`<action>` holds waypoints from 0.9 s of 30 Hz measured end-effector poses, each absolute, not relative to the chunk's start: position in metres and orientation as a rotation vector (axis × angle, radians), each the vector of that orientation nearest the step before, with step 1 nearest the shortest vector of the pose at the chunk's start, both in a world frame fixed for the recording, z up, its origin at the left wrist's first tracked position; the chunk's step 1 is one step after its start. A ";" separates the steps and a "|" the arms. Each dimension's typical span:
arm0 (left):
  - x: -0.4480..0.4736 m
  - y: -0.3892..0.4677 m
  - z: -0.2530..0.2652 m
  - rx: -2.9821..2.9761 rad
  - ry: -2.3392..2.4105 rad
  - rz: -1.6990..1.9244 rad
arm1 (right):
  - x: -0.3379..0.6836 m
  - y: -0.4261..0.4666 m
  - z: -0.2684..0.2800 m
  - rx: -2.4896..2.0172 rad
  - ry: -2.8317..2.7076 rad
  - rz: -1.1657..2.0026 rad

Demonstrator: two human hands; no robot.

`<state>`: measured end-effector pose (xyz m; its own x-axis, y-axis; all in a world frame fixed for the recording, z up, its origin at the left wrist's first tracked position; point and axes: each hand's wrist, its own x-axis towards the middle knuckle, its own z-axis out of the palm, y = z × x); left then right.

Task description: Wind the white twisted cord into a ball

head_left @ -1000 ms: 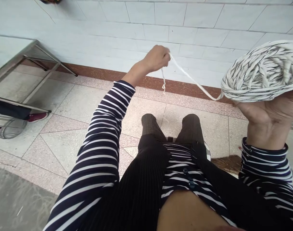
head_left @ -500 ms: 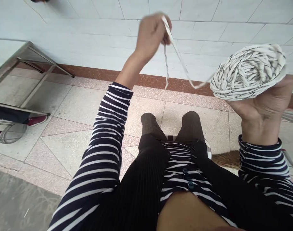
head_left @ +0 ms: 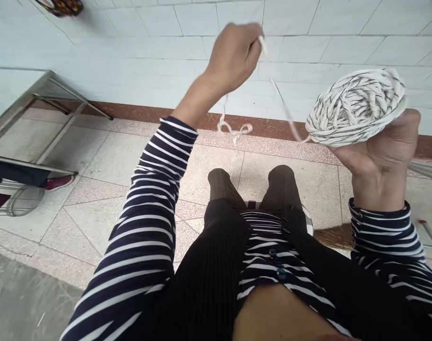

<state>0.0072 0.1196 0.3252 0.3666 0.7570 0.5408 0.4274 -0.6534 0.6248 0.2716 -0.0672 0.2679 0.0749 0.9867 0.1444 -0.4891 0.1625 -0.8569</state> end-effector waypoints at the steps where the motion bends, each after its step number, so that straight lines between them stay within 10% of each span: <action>1: 0.009 0.123 0.314 2.248 1.011 1.234 | 0.272 -0.067 0.268 -0.726 -0.872 1.269; 18: -0.009 0.104 0.051 1.813 1.525 0.478 | 0.259 -0.065 0.232 -0.850 -0.851 1.463; 27: 0.069 0.007 0.061 1.424 0.897 0.866 | 0.229 -0.053 0.168 -1.105 -0.877 1.655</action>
